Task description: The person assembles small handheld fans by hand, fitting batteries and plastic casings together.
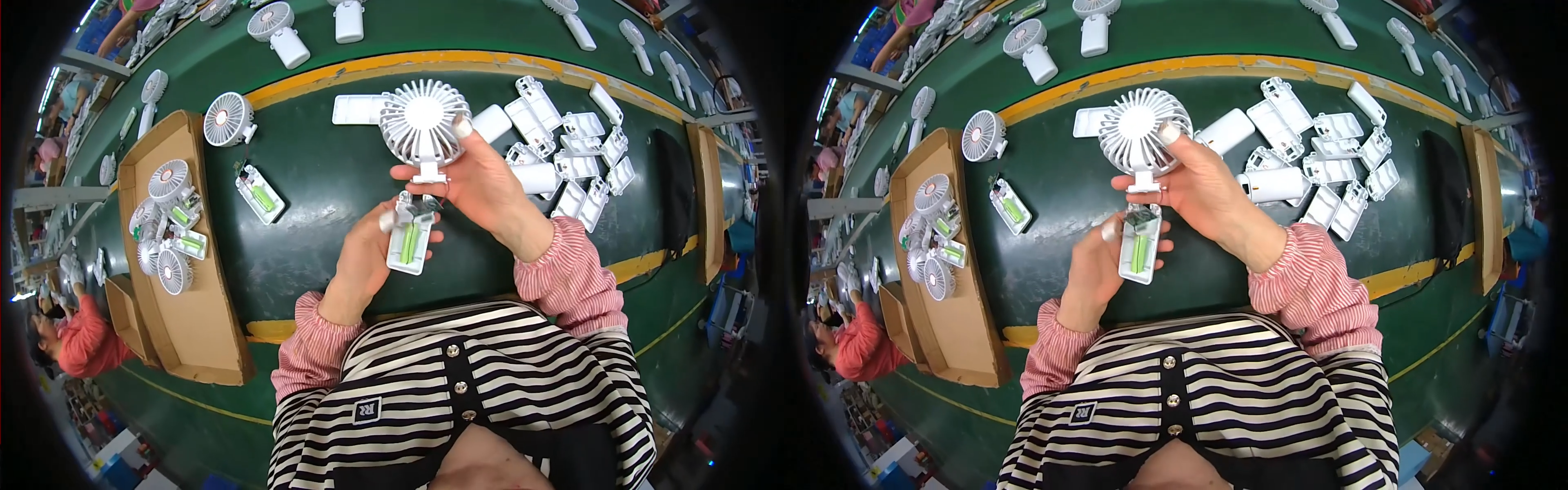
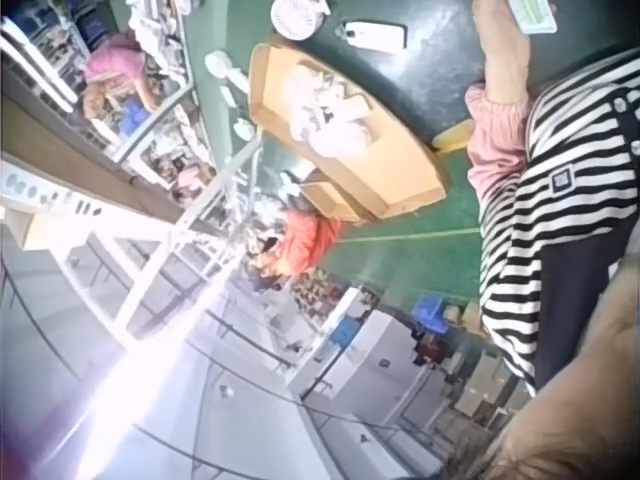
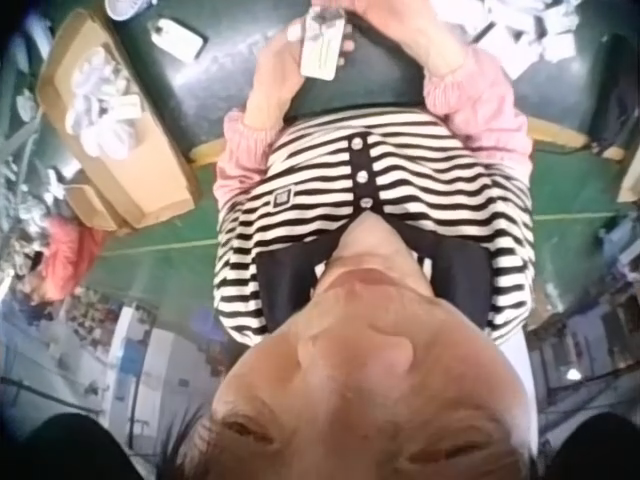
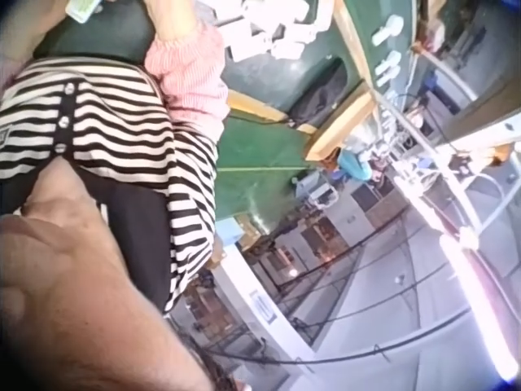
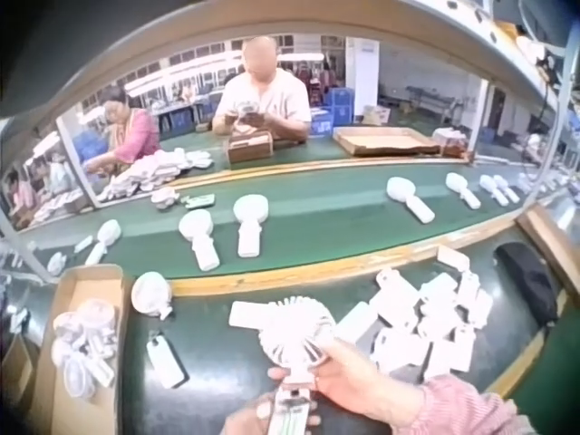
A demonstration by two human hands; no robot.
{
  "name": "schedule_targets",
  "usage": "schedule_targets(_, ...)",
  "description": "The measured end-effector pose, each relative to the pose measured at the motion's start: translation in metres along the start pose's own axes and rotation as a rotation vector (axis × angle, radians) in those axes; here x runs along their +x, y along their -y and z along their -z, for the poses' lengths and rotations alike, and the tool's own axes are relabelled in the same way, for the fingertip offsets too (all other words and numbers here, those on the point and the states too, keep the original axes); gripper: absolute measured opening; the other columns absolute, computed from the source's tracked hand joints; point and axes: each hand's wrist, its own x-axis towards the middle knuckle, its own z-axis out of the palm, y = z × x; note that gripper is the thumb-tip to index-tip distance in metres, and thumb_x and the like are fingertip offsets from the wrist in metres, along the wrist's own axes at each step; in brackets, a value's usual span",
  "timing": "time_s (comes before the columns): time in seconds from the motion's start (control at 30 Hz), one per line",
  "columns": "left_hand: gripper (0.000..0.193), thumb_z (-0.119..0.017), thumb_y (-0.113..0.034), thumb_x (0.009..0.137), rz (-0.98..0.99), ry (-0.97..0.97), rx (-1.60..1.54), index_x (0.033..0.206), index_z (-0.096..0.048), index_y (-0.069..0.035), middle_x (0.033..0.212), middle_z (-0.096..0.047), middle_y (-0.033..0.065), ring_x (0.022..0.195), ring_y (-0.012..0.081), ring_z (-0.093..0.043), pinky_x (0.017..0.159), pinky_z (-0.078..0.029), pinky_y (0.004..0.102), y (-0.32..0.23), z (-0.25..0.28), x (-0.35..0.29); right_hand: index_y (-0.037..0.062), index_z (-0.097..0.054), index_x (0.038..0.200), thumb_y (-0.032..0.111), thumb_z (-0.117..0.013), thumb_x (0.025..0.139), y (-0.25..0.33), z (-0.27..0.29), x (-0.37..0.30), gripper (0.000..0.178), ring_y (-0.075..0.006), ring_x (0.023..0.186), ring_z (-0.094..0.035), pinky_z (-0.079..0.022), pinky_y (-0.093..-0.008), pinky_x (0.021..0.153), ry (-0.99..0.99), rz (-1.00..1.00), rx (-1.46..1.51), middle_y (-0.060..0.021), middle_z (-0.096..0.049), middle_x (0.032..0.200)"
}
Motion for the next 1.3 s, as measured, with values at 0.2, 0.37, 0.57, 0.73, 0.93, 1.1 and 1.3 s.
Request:
schedule_targets(0.2, 0.033, -0.051, -0.022, 0.086, -0.021, -0.107, -0.009, 0.110, -0.048, 0.000, 0.096, -0.060, 0.0148, 0.075, 0.0208, -0.061, 0.062, -0.053, 0.0325, 0.003, 0.003, 0.008, 0.0016, -0.038, 0.123, 0.044, -0.043, 0.088, -0.009, 0.006, -0.020, 0.056, -0.0345, 0.100, -0.055, -0.047, -0.0444, 0.081, 0.047, -0.047, 0.166, -0.0169, -0.051, 0.115)
schedule_targets(0.37, 0.025, -0.055, 0.001, 0.079, -0.090, -0.208, 0.009, 0.103, -0.049, 0.001, 0.094, -0.060, 0.0148, 0.076, 0.0224, -0.063, 0.061, -0.053, 0.0331, 0.005, 0.000, 0.011, 0.0026, -0.043, 0.118, 0.033, -0.050, 0.088, -0.021, 0.014, -0.026, 0.044, -0.0240, 0.097, -0.057, -0.048, -0.0361, 0.076, 0.017, -0.011, 0.119, -0.0110, -0.055, 0.109)
schedule_targets(0.57, 0.027, -0.050, 0.004, 0.077, -0.164, -0.199, 0.287, 0.104, -0.049, 0.002, 0.094, -0.061, 0.0147, 0.075, 0.0212, -0.063, 0.064, -0.052, 0.0300, 0.006, -0.007, 0.006, 0.0019, -0.051, 0.110, 0.013, -0.060, 0.080, -0.030, 0.020, -0.005, 0.033, -0.0112, 0.087, -0.053, -0.042, -0.0267, 0.079, -0.065, 0.187, -0.170, -0.0052, -0.058, 0.102)
schedule_targets(0.73, 0.032, -0.049, 0.006, 0.074, -0.174, -0.125, 0.305, 0.105, -0.050, 0.002, 0.090, -0.061, 0.0118, 0.070, 0.0185, -0.061, 0.064, -0.052, 0.0279, 0.008, -0.008, 0.004, -0.0009, -0.048, 0.114, 0.007, -0.061, 0.077, -0.033, 0.022, 0.002, 0.040, -0.0116, 0.090, -0.054, -0.042, -0.0264, 0.083, -0.025, 0.208, -0.172, -0.0056, -0.058, 0.102)
schedule_targets(0.93, 0.019, -0.056, -0.007, 0.083, -0.265, -0.213, 0.483, 0.099, -0.054, 0.003, 0.082, -0.062, 0.0071, 0.067, 0.0117, -0.059, 0.058, -0.048, 0.0222, 0.009, -0.003, 0.008, -0.0027, -0.046, 0.116, 0.007, -0.061, 0.077, -0.029, 0.025, 0.004, 0.043, -0.0126, 0.095, -0.054, -0.042, -0.0269, 0.084, 0.012, 0.155, -0.184, -0.0069, -0.058, 0.104)
schedule_targets(1.1, 0.020, -0.054, -0.015, 0.087, -0.380, -0.298, 0.626, 0.096, -0.055, 0.002, 0.075, -0.062, 0.0086, 0.059, 0.0123, -0.059, 0.051, -0.048, 0.0226, 0.010, -0.003, 0.012, -0.0029, -0.046, 0.117, 0.005, -0.061, 0.077, -0.026, 0.022, 0.010, 0.043, -0.0126, 0.094, -0.055, -0.043, -0.0265, 0.083, 0.036, 0.124, -0.196, -0.0079, -0.058, 0.105)
schedule_targets(1.3, 0.018, -0.053, -0.016, 0.087, -0.369, -0.330, 0.289, 0.088, -0.056, 0.001, 0.071, -0.061, 0.0082, 0.055, 0.0122, -0.058, 0.049, -0.048, 0.0246, -0.004, -0.001, 0.002, -0.0012, -0.051, 0.109, 0.010, -0.064, 0.073, -0.039, 0.031, 0.001, 0.040, -0.0244, 0.098, -0.054, -0.041, -0.0329, 0.086, -0.125, 0.577, -0.845, -0.0130, -0.055, 0.108)
